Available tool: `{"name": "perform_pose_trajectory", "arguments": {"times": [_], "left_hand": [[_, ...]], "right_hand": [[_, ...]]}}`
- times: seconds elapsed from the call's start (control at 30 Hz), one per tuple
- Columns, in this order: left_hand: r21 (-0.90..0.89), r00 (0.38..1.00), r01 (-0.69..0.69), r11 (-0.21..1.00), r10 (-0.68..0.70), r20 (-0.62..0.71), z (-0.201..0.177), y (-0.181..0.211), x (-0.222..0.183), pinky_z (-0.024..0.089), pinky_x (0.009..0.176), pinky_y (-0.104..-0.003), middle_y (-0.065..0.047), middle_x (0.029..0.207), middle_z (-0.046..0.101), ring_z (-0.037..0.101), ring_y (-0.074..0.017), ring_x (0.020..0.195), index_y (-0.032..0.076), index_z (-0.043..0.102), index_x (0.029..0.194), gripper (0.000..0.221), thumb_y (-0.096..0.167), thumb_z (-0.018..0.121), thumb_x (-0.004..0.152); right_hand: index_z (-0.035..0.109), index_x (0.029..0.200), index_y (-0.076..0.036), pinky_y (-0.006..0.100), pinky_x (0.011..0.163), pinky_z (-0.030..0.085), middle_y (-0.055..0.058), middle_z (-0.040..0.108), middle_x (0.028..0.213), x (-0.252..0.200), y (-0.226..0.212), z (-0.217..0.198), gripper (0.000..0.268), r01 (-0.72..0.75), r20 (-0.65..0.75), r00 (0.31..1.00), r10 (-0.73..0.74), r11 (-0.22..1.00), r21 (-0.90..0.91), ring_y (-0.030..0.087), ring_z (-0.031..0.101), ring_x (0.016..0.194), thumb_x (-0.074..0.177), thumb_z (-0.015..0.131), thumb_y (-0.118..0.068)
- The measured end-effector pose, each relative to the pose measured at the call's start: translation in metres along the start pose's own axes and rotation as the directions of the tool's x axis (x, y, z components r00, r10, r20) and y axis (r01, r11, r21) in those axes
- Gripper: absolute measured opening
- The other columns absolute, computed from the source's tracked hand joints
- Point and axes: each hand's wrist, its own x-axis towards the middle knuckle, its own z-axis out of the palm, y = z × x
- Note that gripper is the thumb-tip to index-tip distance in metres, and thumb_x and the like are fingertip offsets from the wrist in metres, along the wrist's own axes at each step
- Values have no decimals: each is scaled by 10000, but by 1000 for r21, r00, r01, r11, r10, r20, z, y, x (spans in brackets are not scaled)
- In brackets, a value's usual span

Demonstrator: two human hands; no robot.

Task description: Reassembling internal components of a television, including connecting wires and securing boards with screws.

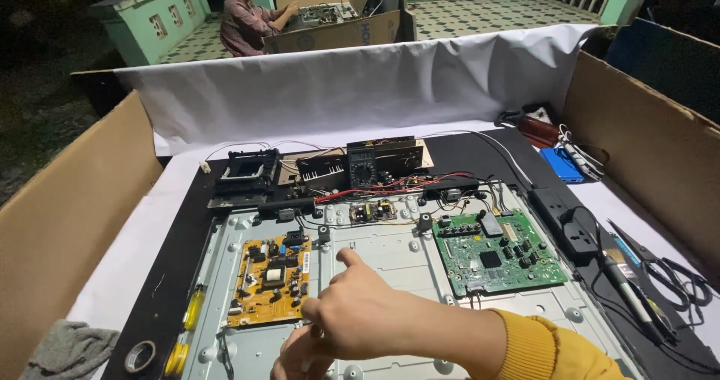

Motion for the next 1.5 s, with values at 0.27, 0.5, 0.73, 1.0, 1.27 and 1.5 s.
{"name": "perform_pose_trajectory", "arguments": {"times": [0.27,0.5,0.73,1.0,1.27,1.5], "left_hand": [[393,913,-282,875,370,-171,17,48,-11,644,870,-383,-137,1091,767,795,-230,1004,100,626,1225,447,99,699,784],[239,981,36,970,12,-195,15,64,-10,644,820,-270,-37,909,806,800,-107,869,98,749,1101,287,68,639,837],[343,989,-4,939,55,-137,17,75,-5,621,795,-349,-53,886,804,803,-179,871,152,759,995,314,25,571,778],[180,929,154,972,-80,-362,23,81,-5,705,791,-325,-116,901,835,844,-199,842,19,706,1110,587,-140,841,561],[13,979,179,984,-176,-101,4,129,-9,647,847,-311,-161,1091,794,788,-208,937,-67,582,1159,317,-84,673,856],[287,969,89,954,-16,-248,12,157,-4,512,1014,-492,-76,980,744,707,-286,1084,121,729,1039,345,253,890,763]], "right_hand": [[726,868,-104,656,1106,241,51,781,695,1,-4,-5,423,-57,128,990,54,998,16,269,764,726,768,805,-508],[695,741,-93,689,1087,294,68,716,566,-4,-3,6,278,29,-44,999,-28,1000,9,220,644,468,892,766,-316],[706,891,-112,674,1055,308,52,758,786,-8,6,11,108,21,85,996,-25,999,37,242,694,679,885,749,-212],[689,762,-157,587,1045,346,18,747,611,-1,2,15,362,-77,-18,997,75,987,-143,213,694,570,795,832,-488],[648,743,-117,563,993,434,41,652,516,-3,2,17,214,-5,-69,998,-6,987,-162,267,640,457,894,714,-254],[639,787,-157,533,882,451,25,680,553,-1,-6,35,379,-68,-122,992,29,942,-329,271,752,607,860,734,-517]]}}
